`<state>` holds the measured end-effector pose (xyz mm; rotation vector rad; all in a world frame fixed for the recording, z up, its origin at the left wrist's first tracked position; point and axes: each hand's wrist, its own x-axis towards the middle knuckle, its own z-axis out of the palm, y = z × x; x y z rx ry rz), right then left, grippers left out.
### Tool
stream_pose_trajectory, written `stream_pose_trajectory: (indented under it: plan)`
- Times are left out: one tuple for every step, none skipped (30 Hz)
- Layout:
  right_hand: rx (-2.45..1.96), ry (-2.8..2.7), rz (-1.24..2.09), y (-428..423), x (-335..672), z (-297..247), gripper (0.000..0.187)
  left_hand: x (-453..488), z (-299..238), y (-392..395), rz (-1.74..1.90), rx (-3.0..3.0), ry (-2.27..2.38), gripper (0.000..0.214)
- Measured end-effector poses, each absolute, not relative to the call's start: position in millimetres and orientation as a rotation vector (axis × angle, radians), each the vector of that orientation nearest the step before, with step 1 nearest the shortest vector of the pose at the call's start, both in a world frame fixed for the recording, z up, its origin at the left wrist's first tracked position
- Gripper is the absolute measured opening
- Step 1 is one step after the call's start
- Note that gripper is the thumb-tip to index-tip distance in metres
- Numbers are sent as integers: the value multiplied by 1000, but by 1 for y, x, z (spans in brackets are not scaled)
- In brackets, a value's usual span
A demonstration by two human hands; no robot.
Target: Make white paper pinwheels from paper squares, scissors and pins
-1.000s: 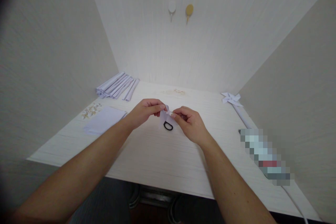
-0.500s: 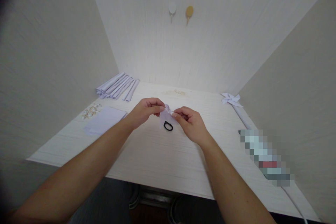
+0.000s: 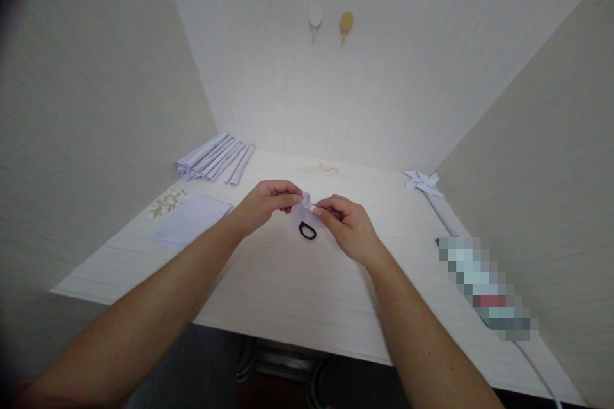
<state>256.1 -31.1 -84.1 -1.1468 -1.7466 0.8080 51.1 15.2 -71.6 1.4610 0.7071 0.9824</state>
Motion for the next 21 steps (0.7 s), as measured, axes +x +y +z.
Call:
stream_pose_trajectory:
  plan:
    - [-1142,-1751,809,-31,256,-84,23,51,-71,15,980,1458,705,16]
    - [-1140,-1757,808,-31,256,-83,23,51,-71,15,979,1454,703,16]
    - [-1140,-1764,804,-31,256,-83,23,51,-71,15,977,1450,702,16]
    - [-1142,-1772,799,-31,256,-83,24,51,-71,15,975,1447,703,16]
    - [-1143,-1780,794,-32,256,-82,24,51,-71,15,972,1445,705,16]
    - [-1143,-1785,788,-32,257,-82,25,51,-71,15,968,1445,709,17]
    - [-1143,-1788,783,-32,257,-82,26,51,-71,15,965,1446,715,17]
    - [-1143,-1791,778,-32,257,-82,26,50,-71,15,963,1448,723,17]
    - [-1142,-1793,775,-32,257,-82,27,50,-71,14,963,1452,731,17]
    - [-1142,-1795,773,-32,257,-81,27,50,-72,14,965,1456,738,18]
    - [-1142,-1797,771,-32,257,-81,28,50,-72,14,967,1463,742,17]
    - [-1143,-1800,770,-32,257,-81,28,50,-72,14,969,1471,744,17]
    - [-1142,-1803,771,-32,257,-81,28,50,-72,15,971,1476,743,16]
    - [-1140,-1804,773,-32,256,-81,27,50,-72,15,972,1477,739,16]
    - [-1139,-1803,775,-32,256,-81,27,50,-72,15,973,1475,735,16]
    - [-1138,-1803,775,-32,256,-81,26,50,-72,15,972,1472,732,15]
    - [-1138,-1802,775,-32,256,-81,26,50,-72,15,971,1467,730,15]
    - [-1139,-1803,773,-32,256,-81,25,50,-72,15,970,1465,729,15]
    - [-1139,-1805,768,-32,256,-81,24,50,-72,15,969,1467,728,15]
    - [-1135,-1808,764,-32,256,-81,24,50,-72,15,967,1471,728,15]
    - [-1129,-1812,760,-32,256,-81,23,50,-71,15,966,1473,727,15]
